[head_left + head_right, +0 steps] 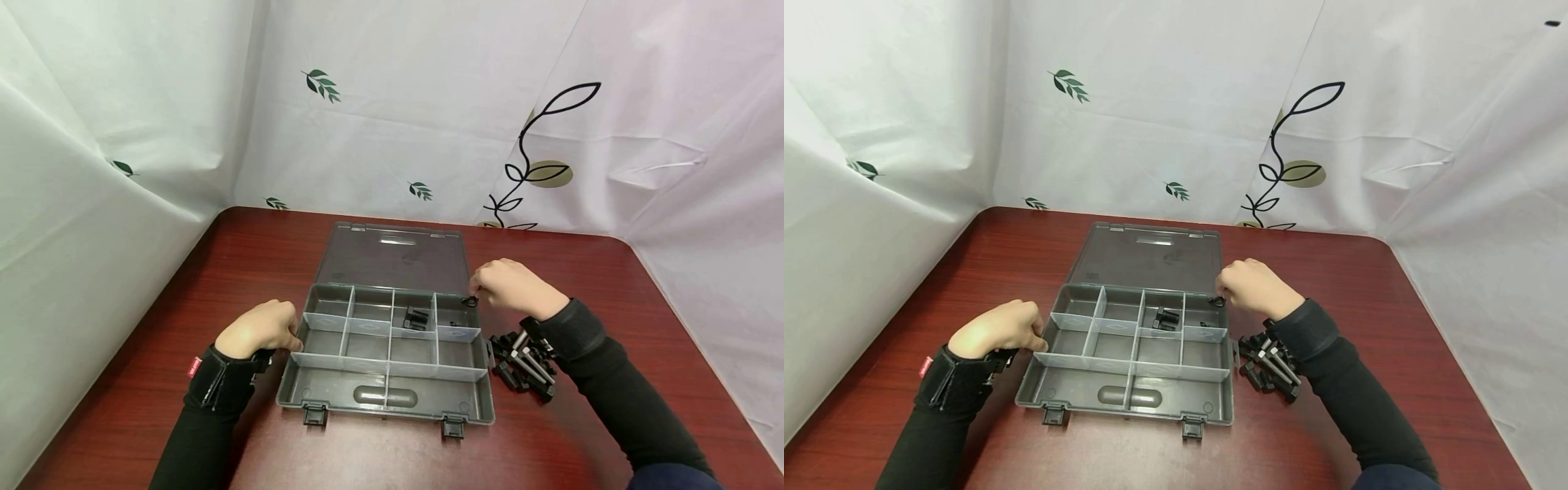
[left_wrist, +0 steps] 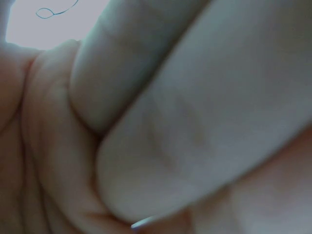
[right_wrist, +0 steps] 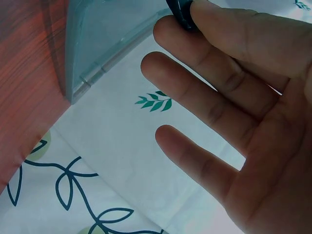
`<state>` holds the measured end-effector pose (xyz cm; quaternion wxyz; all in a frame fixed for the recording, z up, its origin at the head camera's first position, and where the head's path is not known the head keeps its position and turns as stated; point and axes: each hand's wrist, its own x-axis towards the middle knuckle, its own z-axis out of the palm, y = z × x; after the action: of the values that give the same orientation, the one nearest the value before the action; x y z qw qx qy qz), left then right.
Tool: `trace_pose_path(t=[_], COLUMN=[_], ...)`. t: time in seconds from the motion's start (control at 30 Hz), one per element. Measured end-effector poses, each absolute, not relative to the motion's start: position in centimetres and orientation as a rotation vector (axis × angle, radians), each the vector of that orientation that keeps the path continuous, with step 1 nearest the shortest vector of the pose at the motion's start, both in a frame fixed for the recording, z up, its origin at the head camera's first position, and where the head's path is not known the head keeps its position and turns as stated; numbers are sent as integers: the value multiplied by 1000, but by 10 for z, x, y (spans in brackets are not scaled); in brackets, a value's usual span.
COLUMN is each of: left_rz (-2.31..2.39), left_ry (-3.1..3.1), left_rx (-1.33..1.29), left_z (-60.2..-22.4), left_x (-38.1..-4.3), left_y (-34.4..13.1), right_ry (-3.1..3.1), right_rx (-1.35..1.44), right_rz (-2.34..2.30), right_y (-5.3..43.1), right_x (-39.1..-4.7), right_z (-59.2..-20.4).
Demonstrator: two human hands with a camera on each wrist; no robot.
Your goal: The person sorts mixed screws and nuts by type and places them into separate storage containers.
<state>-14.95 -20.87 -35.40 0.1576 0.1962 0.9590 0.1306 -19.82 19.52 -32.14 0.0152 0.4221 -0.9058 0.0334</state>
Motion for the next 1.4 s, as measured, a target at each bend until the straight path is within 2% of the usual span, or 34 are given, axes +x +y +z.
trace_pose_path(t=[0.67, 1.0, 1.4], left_rz=[377, 379, 365], left_ry=[2742, 2735, 2740], left_rx=[563, 554, 556], left_z=[-356, -355, -352], left_x=[-149, -149, -149], left_y=[-209, -209, -208], right_ry=[-2795, -3058, -3051], right_rx=[1344, 1188, 1173], right_rz=[136, 189, 168], right_y=[185, 190, 193], right_x=[-195, -191, -191], right_z=[-322, -319, -317])
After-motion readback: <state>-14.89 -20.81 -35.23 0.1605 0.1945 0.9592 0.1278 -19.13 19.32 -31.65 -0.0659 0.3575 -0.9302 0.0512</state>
